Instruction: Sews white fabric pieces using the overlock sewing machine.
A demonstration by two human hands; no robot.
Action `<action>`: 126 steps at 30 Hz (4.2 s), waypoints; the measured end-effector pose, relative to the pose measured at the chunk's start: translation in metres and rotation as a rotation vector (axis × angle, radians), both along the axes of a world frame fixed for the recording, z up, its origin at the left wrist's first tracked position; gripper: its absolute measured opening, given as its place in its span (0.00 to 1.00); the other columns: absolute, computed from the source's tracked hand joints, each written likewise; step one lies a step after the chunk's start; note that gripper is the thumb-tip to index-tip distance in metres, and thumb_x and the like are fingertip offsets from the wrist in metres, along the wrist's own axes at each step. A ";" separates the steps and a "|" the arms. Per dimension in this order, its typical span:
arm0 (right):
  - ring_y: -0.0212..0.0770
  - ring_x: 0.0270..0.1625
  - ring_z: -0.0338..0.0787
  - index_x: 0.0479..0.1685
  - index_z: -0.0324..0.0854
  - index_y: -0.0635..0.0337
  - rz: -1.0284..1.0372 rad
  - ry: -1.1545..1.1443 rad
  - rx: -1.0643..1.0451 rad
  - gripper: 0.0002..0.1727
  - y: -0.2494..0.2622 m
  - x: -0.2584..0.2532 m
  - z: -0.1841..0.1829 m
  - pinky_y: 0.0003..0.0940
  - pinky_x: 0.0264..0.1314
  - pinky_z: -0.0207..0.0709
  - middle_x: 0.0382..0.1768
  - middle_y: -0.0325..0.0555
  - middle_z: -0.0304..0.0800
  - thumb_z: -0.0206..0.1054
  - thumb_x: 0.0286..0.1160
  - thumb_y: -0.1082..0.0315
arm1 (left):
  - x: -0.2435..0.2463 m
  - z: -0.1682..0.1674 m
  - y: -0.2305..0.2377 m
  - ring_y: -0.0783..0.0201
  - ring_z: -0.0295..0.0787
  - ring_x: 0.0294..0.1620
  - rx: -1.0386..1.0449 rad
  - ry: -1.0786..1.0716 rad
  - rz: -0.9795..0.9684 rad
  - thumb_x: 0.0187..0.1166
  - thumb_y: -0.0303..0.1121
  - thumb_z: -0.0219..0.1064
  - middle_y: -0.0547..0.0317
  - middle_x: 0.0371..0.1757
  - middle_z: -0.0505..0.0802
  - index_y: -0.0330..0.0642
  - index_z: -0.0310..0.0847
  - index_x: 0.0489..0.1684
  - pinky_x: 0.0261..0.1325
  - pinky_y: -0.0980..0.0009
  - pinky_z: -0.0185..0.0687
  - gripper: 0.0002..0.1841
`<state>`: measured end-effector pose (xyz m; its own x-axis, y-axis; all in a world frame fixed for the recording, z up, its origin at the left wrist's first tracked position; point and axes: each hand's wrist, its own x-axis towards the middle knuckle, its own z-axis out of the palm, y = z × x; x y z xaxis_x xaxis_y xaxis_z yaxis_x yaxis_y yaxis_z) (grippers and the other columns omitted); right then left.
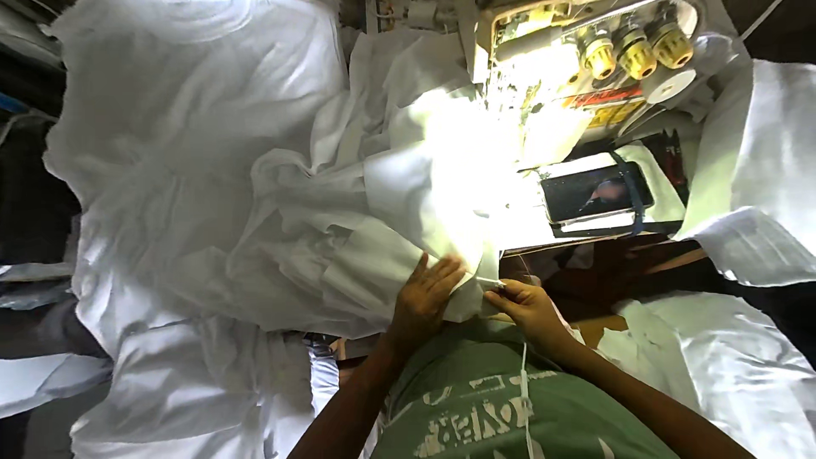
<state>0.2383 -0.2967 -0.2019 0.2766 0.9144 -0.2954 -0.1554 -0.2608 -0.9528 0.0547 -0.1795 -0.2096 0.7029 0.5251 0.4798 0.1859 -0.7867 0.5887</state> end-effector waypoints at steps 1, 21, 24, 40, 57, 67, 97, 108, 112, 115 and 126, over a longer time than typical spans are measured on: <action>0.19 0.40 0.90 0.44 0.87 0.67 0.007 0.008 0.015 0.06 -0.001 -0.003 0.003 0.18 0.51 0.85 0.37 0.34 0.93 0.66 0.80 0.74 | -0.001 0.006 -0.005 0.61 0.89 0.70 0.005 -0.031 0.012 0.90 0.33 0.57 0.48 0.59 0.95 0.33 0.88 0.54 0.84 0.59 0.70 0.15; 0.18 0.41 0.89 0.48 0.85 0.66 0.045 0.006 0.145 0.09 -0.014 -0.014 0.019 0.17 0.52 0.84 0.38 0.30 0.92 0.58 0.83 0.77 | 0.008 -0.001 -0.045 0.57 0.83 0.77 0.342 0.119 0.064 0.86 0.28 0.60 0.47 0.67 0.93 0.36 0.84 0.67 0.86 0.54 0.63 0.16; 0.18 0.41 0.89 0.48 0.85 0.66 0.055 0.005 0.123 0.10 -0.014 -0.013 0.021 0.18 0.51 0.84 0.37 0.29 0.92 0.58 0.84 0.76 | 0.011 0.004 -0.047 0.57 0.86 0.75 0.357 0.137 0.088 0.84 0.26 0.61 0.49 0.65 0.94 0.38 0.86 0.66 0.85 0.53 0.65 0.16; 0.28 0.50 0.91 0.64 0.78 0.65 0.129 0.513 -0.105 0.22 -0.014 -0.002 0.037 0.30 0.59 0.85 0.49 0.37 0.91 0.42 0.96 0.61 | 0.021 -0.003 -0.045 0.51 0.89 0.70 0.341 0.185 0.108 0.87 0.60 0.54 0.47 0.63 0.94 0.37 0.89 0.62 0.82 0.44 0.67 0.33; 0.36 0.60 0.91 0.55 0.88 0.69 0.065 -0.337 0.414 0.16 0.043 0.028 0.033 0.32 0.63 0.85 0.63 0.54 0.89 0.63 0.85 0.64 | 0.020 0.083 -0.008 0.85 0.83 0.56 -0.018 -0.196 0.168 0.94 0.39 0.51 0.64 0.49 0.88 0.41 0.81 0.49 0.62 0.88 0.75 0.14; 0.53 0.39 0.93 0.45 0.91 0.62 -0.298 -1.045 0.642 0.10 0.144 0.067 0.052 0.43 0.33 0.85 0.52 0.62 0.90 0.73 0.72 0.66 | 0.038 0.137 0.031 0.85 0.82 0.57 0.237 -0.286 0.206 0.92 0.39 0.55 0.70 0.51 0.86 0.45 0.84 0.50 0.61 0.87 0.77 0.12; 0.55 0.45 0.96 0.41 0.96 0.59 -0.128 -1.209 0.745 0.11 0.135 0.104 0.002 0.48 0.42 0.87 0.48 0.56 0.96 0.67 0.71 0.75 | 0.043 0.088 -0.023 0.67 0.89 0.36 0.111 0.145 -0.049 0.85 0.35 0.61 0.61 0.45 0.99 0.44 0.93 0.38 0.43 0.78 0.79 0.13; 0.55 0.31 0.89 0.36 0.93 0.64 -0.216 -1.111 0.692 0.09 0.141 0.097 -0.006 0.48 0.28 0.80 0.32 0.59 0.89 0.66 0.70 0.72 | 0.055 0.088 0.004 0.69 0.90 0.48 -0.025 0.062 -0.029 0.88 0.37 0.59 0.60 0.47 0.98 0.41 0.93 0.41 0.58 0.76 0.79 0.15; 0.59 0.43 0.93 0.39 0.93 0.66 -0.185 -1.002 0.675 0.09 0.147 0.101 0.005 0.53 0.44 0.85 0.44 0.62 0.93 0.68 0.72 0.71 | 0.059 0.128 0.032 0.80 0.91 0.48 -0.279 -0.074 0.011 0.87 0.29 0.59 0.60 0.41 0.96 0.30 0.89 0.41 0.58 0.81 0.84 0.13; 0.56 0.48 0.94 0.42 0.94 0.64 -0.181 -0.944 0.638 0.11 0.153 0.100 0.011 0.52 0.51 0.84 0.45 0.59 0.94 0.67 0.76 0.68 | 0.064 0.150 0.049 0.88 0.83 0.34 -0.383 -0.061 0.113 0.83 0.26 0.62 0.73 0.32 0.91 0.36 0.89 0.40 0.42 0.87 0.81 0.08; 0.59 0.46 0.96 0.50 0.92 0.60 0.240 -1.146 0.396 0.15 0.065 0.055 -0.004 0.53 0.39 0.88 0.63 0.57 0.91 0.63 0.73 0.81 | 0.066 0.164 0.069 0.85 0.84 0.30 -0.538 -0.116 0.199 0.85 0.29 0.61 0.79 0.30 0.89 0.51 0.89 0.40 0.36 0.85 0.82 0.09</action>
<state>0.2935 -0.2318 -0.2058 0.0064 0.9488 0.3157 0.8328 0.1697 -0.5269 0.1209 -0.1102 -0.0458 0.5243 0.8329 0.1771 0.2101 -0.3280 0.9210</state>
